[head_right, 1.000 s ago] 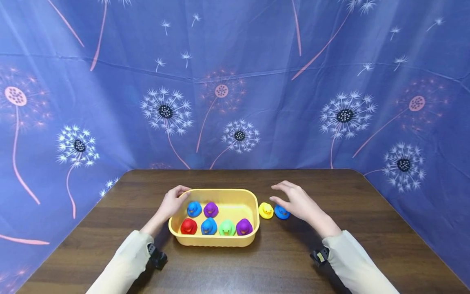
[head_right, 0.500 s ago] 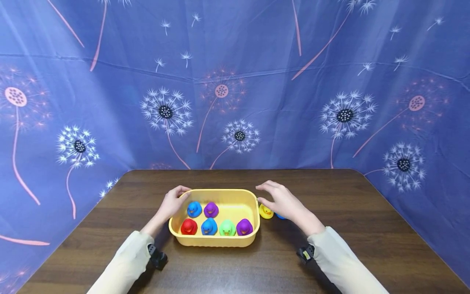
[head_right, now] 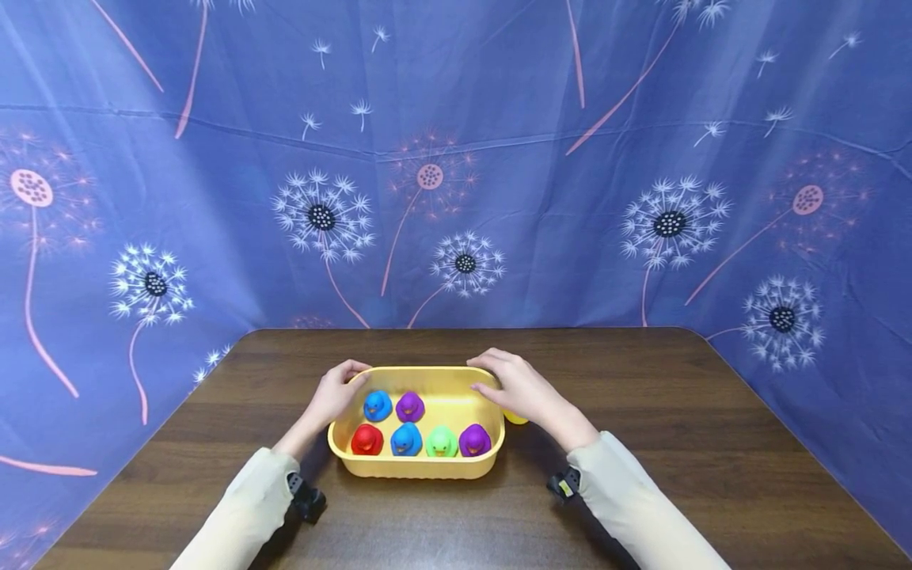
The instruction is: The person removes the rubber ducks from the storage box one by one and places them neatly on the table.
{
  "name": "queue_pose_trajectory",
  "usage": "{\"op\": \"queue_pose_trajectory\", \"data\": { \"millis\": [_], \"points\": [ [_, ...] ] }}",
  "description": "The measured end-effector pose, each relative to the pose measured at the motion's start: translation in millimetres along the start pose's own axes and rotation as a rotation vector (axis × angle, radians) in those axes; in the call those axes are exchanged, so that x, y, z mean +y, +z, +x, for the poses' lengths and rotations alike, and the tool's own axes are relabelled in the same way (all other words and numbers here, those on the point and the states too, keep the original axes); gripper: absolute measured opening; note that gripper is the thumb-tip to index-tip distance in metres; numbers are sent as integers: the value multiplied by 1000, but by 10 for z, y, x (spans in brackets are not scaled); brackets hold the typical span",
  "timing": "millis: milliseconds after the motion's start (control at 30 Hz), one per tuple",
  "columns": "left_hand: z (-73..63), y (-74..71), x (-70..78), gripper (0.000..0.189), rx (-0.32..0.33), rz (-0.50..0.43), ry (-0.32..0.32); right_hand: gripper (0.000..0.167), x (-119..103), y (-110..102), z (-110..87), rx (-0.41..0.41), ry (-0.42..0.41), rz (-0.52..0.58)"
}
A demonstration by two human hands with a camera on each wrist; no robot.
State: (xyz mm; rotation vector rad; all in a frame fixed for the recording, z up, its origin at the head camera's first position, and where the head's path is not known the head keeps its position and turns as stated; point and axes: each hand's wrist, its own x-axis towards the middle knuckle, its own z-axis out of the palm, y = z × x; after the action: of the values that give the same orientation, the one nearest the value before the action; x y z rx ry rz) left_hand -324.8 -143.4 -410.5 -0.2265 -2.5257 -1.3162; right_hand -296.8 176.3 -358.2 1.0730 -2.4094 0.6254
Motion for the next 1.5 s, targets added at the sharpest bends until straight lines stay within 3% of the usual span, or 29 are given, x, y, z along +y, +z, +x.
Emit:
{"op": "queue_pose_trajectory", "data": {
  "millis": [367,1200,1500],
  "points": [
    [8,8,-22,14,16,-14,3,34,-161,168,192,-87,-30,35],
    [-7,8,-9,13,18,-18,17,34,-372,536,365,-214,-30,41],
    [1,4,-10,14,13,-26,16,36,-454,630,422,-290,42,39]
  ]
}}
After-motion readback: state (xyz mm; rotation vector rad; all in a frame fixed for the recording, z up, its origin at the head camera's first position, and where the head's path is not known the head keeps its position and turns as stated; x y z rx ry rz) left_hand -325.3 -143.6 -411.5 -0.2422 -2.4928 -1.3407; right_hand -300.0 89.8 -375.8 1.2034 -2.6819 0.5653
